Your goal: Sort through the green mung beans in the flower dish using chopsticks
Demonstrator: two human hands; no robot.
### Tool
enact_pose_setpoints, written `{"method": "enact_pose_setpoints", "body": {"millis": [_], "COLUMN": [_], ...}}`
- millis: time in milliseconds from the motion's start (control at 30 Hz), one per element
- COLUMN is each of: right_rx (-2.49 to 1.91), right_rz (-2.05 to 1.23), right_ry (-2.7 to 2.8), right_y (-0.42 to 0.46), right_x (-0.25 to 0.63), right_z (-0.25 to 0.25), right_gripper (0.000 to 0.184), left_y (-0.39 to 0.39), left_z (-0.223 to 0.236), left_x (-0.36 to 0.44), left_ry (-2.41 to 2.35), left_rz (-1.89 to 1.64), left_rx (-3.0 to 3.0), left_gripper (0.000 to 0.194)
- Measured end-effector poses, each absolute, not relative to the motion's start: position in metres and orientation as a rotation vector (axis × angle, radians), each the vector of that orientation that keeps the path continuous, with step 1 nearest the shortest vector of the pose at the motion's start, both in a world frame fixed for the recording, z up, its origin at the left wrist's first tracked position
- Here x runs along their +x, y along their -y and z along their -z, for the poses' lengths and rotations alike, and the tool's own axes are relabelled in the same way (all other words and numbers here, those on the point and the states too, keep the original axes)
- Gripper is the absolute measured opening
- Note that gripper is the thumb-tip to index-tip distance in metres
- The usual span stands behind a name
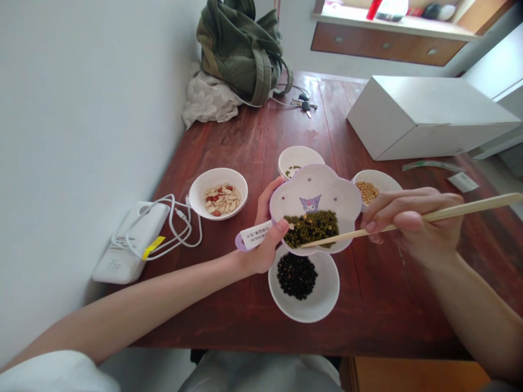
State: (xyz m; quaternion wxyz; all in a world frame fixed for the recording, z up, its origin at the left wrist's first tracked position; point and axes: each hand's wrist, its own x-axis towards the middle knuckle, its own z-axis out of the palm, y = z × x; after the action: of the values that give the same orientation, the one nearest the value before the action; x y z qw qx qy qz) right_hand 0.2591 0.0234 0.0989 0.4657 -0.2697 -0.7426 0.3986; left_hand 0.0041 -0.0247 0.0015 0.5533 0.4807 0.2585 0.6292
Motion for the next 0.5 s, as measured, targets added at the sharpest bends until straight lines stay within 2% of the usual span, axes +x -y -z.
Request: {"method": "enact_pose_setpoints", "body": {"millis": [200, 500], "right_rx": [-0.722, -0.718], "right_rz": [-0.832, -0.96], "right_ry": [1.802, 1.77], "right_y": [-0.0247, -0.0234], "right_x": [0.2636, 0.2556], "right_z": [-0.0971, -0.0908], "right_gripper": [0.04, 0.039], "left_y": [0.0252, 0.0274], "left_z": [-0.0027, -0.0077], "left_x": [0.0051, 0.0043], "left_ry": [-0.642, -0.632], "left_rz": [-1.486, -1.469], "left_rx": [1.131, 1.09], "left_gripper": [0.086, 0.079]}}
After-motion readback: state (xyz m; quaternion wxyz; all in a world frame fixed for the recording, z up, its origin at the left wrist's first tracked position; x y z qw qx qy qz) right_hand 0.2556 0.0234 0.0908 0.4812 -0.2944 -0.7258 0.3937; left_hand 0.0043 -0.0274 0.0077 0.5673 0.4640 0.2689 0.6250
